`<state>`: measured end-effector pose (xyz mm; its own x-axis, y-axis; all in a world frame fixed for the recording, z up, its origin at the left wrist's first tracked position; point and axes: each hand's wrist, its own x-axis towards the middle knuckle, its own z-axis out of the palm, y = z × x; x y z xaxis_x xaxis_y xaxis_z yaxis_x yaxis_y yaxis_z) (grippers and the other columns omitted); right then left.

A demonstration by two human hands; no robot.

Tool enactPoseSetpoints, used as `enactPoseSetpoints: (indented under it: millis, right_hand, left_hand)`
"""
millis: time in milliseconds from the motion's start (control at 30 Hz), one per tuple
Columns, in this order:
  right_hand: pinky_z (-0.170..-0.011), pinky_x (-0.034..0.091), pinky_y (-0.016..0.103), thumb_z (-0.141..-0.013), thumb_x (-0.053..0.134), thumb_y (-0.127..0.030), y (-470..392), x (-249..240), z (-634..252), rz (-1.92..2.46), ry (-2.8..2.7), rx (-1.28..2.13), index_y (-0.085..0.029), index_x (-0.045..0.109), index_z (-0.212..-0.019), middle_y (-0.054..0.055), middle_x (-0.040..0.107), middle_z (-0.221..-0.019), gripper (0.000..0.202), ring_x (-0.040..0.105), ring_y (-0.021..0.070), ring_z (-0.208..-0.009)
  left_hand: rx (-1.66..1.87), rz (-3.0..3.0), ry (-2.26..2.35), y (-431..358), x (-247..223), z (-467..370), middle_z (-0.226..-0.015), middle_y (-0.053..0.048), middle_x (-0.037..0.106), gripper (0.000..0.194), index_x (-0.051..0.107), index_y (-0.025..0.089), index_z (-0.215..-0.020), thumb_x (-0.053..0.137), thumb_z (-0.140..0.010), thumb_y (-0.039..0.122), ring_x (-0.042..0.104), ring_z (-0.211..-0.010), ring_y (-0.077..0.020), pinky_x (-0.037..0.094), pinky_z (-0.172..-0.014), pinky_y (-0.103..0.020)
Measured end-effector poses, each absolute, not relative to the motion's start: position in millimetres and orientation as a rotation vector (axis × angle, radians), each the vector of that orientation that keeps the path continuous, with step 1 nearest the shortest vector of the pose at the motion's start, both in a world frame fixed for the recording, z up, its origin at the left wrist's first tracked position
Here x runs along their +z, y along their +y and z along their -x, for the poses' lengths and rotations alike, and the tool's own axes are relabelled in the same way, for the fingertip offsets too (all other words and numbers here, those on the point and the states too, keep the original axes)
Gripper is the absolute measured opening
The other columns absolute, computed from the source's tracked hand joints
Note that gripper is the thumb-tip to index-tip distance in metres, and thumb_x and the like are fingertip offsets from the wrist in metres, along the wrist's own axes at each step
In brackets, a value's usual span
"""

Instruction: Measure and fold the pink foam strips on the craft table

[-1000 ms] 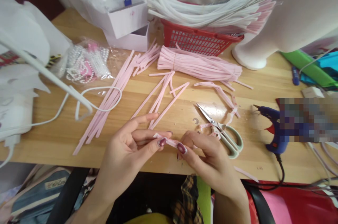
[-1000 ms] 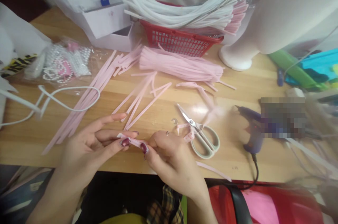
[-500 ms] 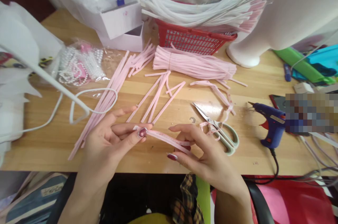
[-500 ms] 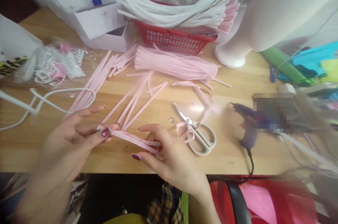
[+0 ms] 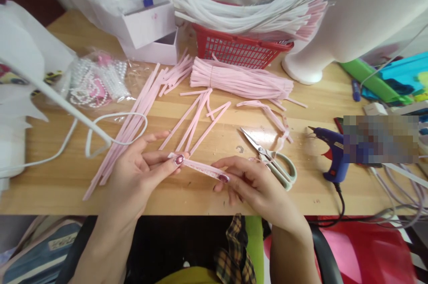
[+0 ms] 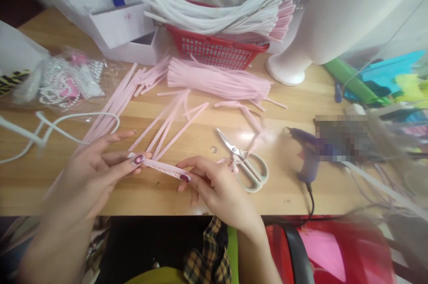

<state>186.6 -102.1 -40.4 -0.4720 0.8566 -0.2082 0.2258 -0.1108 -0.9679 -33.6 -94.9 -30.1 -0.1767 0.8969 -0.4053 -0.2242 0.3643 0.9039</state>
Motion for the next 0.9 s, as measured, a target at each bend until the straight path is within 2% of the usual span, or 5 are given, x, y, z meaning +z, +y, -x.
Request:
enactPoseSetpoints:
  millis: [100,233,433,533,900]
  right_hand:
    - [-0.049,0.043,0.020,-0.100,0.050,-0.023,-101,-37,-189,1.201,-1.733,1.583,-0.017,0.057,-0.118,0.001,0.072,-0.080,0.021,0.052,0.0077,-0.050]
    - [-0.061,0.048,0.022,-0.096,0.055,-0.020,-101,-32,-194,1.198,-1.770,1.614,-0.020,0.055,-0.125,0.001,0.070,-0.083,0.029,0.062,0.0120,-0.069]
    - [-0.056,0.043,0.022,-0.089,0.070,-0.032,-99,-29,-197,1.256,-1.789,1.650,-0.022,0.055,-0.128,-0.002,0.058,-0.081,0.042,0.055,0.0115,-0.065]
    - [-0.062,0.045,0.022,-0.087,0.073,-0.031,-97,-27,-198,1.285,-1.860,1.587,-0.021,0.056,-0.128,0.000,0.061,-0.087,0.045,0.057,0.0125,-0.071]
    - [-0.062,0.045,0.020,-0.090,0.069,-0.030,-94,-26,-196,1.310,-1.905,1.441,-0.021,0.067,-0.112,0.001,0.069,-0.094,0.024,0.061,0.0113,-0.075]
  left_hand:
    - [1.155,-0.663,1.366,-94,-30,36,-0.068,-0.002,0.078,0.064,0.059,0.015,-0.116,0.089,-0.059,0.021,0.076,-0.069,-0.0170,0.060,-0.063,-0.019]
    - [1.121,-0.644,1.313,-92,-34,44,-0.069,-0.003,0.078,0.066,0.057,0.014,-0.114,0.090,-0.058,0.018,0.075,-0.066,-0.0146,0.058,-0.059,-0.014]
    - [1.131,-0.578,1.258,-89,-41,50,-0.069,-0.002,0.078,0.059,0.061,0.015,-0.108,0.089,-0.056,0.012,0.074,-0.063,-0.0133,0.058,-0.056,-0.012]
    - [1.156,-0.547,1.254,-90,-39,47,-0.069,-0.002,0.078,0.056,0.063,0.015,-0.105,0.089,-0.056,0.011,0.073,-0.060,-0.0126,0.058,-0.055,-0.011]
    - [1.250,-0.558,1.279,-95,-36,41,-0.065,0.001,0.076,0.055,0.065,0.018,-0.104,0.091,-0.056,0.015,0.072,-0.060,-0.0118,0.058,-0.059,-0.013]
